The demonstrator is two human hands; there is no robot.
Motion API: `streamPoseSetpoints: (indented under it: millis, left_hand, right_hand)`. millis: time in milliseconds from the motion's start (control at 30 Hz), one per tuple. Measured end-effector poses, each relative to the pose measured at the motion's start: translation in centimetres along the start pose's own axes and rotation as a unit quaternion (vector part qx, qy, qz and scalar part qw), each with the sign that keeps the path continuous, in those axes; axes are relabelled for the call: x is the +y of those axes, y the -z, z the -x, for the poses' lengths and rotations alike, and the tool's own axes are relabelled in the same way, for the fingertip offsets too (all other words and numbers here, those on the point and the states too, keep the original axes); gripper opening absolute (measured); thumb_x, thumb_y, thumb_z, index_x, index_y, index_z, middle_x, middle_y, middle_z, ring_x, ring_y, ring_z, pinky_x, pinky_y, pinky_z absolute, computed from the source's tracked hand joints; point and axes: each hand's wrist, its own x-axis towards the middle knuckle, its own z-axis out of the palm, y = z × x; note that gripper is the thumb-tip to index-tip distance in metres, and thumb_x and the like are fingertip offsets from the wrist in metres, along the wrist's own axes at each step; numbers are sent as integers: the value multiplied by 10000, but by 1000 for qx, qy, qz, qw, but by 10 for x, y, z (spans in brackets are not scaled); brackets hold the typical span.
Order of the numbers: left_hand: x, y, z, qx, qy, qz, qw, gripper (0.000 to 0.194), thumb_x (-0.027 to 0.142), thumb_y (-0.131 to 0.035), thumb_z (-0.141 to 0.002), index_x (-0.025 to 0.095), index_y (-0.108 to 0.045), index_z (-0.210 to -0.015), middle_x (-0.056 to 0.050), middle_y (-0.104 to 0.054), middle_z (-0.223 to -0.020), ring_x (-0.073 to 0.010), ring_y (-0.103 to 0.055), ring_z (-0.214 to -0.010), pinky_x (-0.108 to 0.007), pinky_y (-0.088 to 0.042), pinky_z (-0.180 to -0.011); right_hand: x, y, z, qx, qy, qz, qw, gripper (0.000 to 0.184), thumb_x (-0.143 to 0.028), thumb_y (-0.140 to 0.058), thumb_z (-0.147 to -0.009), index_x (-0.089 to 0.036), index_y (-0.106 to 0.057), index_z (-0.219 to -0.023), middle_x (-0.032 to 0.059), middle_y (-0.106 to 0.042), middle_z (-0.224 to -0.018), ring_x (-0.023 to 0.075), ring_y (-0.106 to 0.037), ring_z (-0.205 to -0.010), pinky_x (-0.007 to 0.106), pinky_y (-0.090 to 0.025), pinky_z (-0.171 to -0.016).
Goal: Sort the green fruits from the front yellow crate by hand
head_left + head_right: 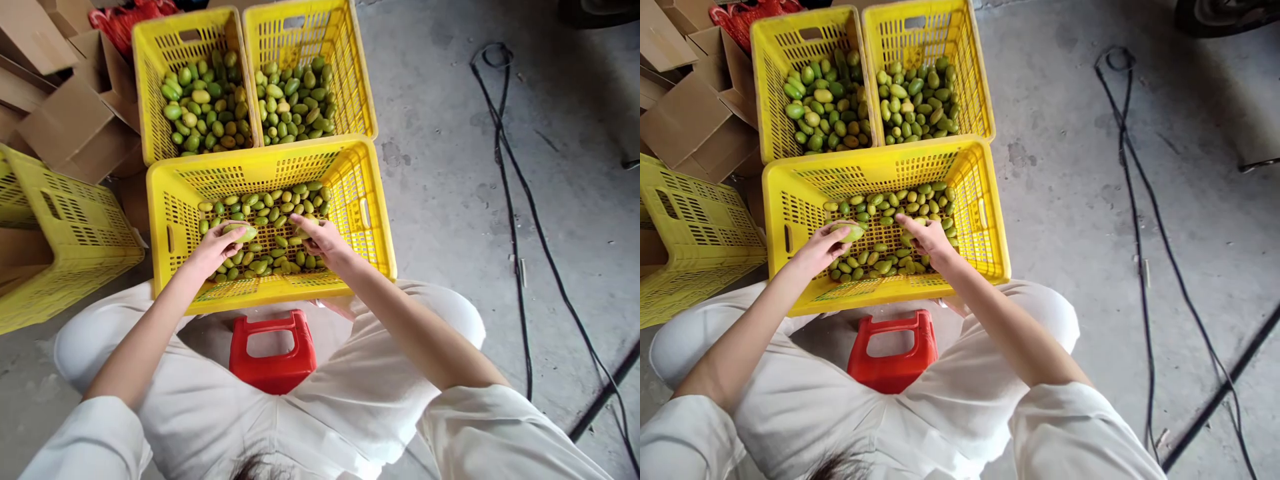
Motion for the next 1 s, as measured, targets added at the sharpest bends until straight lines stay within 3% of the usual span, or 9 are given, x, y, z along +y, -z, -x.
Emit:
streamPoseSetpoints:
  millis: [133, 267, 367, 433, 600, 700, 767, 867, 1000]
  left_hand:
    - [6, -1, 0, -7, -52, 50, 997, 460, 265, -1046, -459, 153, -755, -797, 7, -628, -711, -38, -420, -516, -192, -262, -428]
    - [4, -2, 0, -23, -50, 87, 995, 389, 387, -981, -629, 165, -680, -735, 2, -616, -764, -65, -507, -611, -179, -416, -515]
    - [-1, -3, 0, -5, 4, 103, 995, 337, 369, -845, -784, 167, -597, -678, -11, -626, -773, -89, -590, -671, -207, -531, -638]
    - [-4, -3, 0, 15, 30, 98, 995, 251, 275, -828, -762, 161, -610, -710, -28, -669, -795, -97, -630, -683, -208, -545, -648]
    - [-7, -1, 3, -91, 58, 16, 994, 322, 268, -936, -660, 144, -667, -787, 25, -576, -624, -52, -473, -441, -166, -320, -407]
    - [-1, 1, 3, -113, 54, 14, 992, 402, 451, -922, -724, 152, -657, -768, 18, -558, -606, -61, -450, -418, -180, -301, -385]
    - [5, 1, 1, -84, 51, 48, 994, 396, 521, -823, -816, 156, -673, -786, -15, -601, -642, -95, -511, -460, -211, -387, -417]
    - [14, 3, -2, -12, 47, 98, 994, 281, 428, -681, -921, 151, -729, -906, -72, -691, -759, -170, -658, -639, -270, -534, -555]
    - [19, 3, -4, 38, 20, 100, 994, 168, 250, -748, -862, 147, -755, -994, -78, -749, -883, -143, -691, -728, -225, -559, -633]
  right_hand:
    - [-1, 7, -10, 12, 24, -75, 997, 465, -537, -794, -839, -240, -471, -686, -23, -485, -570, 99, -377, -474, 249, -310, -408]
    - [-4, 2, -10, -11, 11, -117, 993, 279, -326, -837, -733, -230, -576, -756, 6, -639, -701, 152, -613, -649, 256, -521, -558]
    - [-4, -2, -2, -59, 24, -78, 995, 341, -346, -917, -636, -212, -670, -830, -32, -598, -621, 114, -546, -550, 216, -416, -461]
    - [-2, -5, 3, -99, 32, 10, 994, 411, -430, -961, -596, -190, -726, -833, -68, -510, -523, 75, -414, -450, 207, -273, -394]
    - [8, -11, 8, -172, 1, 160, 972, 574, -723, -822, -736, -156, -751, -676, -69, -364, -370, 64, -278, -353, 245, -156, -371]
    - [8, -13, 5, -177, -12, 97, 979, 579, -714, -712, -853, -162, -719, -676, -30, -459, -407, 87, -352, -359, 246, -207, -369]
    - [5, -13, 2, -151, -15, -5, 988, 414, -572, -712, -891, -176, -717, -770, -7, -585, -527, 113, -497, -441, 228, -348, -415]
    - [-1, -9, -2, -117, -17, -135, 984, 155, -308, -749, -834, -205, -726, -946, 7, -710, -779, 150, -688, -715, 254, -574, -665]
    - [-5, -1, -6, -94, 24, -189, 977, 313, -174, -850, -715, -213, -714, -995, -9, -703, -887, 138, -698, -848, 302, -621, -866]
